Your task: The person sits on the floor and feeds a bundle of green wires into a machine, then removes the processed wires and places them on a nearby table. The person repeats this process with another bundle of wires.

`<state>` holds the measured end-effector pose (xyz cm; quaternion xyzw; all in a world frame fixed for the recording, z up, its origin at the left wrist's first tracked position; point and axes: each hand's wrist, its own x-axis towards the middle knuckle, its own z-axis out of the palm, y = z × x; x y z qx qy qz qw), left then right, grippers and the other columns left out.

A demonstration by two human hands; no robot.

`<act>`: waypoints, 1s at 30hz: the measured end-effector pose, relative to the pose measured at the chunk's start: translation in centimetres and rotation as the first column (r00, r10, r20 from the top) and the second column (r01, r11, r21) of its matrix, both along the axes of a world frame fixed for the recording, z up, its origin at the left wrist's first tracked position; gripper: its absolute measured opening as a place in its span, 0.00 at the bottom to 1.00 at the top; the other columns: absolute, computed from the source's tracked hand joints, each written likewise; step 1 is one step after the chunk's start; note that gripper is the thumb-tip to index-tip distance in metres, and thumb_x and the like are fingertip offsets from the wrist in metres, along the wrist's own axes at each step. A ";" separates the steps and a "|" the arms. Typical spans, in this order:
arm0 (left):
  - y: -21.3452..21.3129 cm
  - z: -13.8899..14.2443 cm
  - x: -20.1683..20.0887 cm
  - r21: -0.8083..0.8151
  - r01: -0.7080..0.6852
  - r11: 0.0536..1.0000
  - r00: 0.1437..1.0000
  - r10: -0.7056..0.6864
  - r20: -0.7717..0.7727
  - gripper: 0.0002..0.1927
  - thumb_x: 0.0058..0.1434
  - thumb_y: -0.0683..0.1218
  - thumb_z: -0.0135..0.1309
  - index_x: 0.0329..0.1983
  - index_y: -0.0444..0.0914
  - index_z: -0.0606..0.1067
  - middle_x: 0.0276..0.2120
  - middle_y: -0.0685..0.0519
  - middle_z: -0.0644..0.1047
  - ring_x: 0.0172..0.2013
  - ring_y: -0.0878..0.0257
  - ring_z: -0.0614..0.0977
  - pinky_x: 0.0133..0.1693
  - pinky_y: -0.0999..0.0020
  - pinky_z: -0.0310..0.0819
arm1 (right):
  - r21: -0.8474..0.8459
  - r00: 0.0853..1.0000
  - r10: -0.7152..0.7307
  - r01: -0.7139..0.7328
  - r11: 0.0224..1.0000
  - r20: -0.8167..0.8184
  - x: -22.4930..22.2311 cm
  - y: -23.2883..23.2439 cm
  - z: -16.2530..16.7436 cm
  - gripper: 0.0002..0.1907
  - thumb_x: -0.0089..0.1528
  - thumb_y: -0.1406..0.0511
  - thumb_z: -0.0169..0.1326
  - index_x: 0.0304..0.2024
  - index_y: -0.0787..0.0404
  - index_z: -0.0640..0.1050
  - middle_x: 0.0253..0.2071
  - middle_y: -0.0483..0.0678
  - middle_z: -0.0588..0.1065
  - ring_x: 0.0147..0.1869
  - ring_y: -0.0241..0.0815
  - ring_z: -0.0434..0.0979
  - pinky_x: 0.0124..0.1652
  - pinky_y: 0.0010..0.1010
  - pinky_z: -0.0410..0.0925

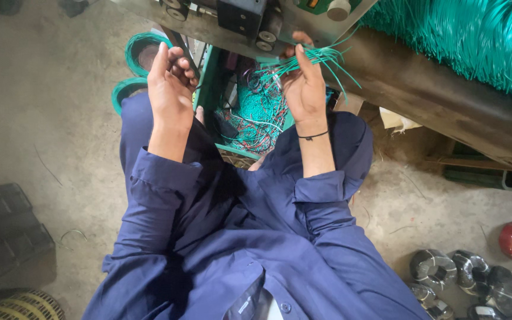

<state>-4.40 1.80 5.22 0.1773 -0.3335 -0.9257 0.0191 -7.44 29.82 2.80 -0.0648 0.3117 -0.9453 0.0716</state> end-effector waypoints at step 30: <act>0.2 0.1 0.0 -0.014 0.020 1.000 1.000 -0.020 -0.001 0.15 0.70 0.57 0.53 0.41 0.41 0.75 0.30 0.58 0.74 0.33 0.65 0.74 0.39 0.68 0.66 | -0.022 1.000 0.006 -0.006 1.000 -0.004 0.3 -0.5 0.6 0.16 0.74 0.66 0.53 0.64 0.59 0.71 0.50 0.47 0.74 0.55 0.42 0.74 0.55 0.36 0.70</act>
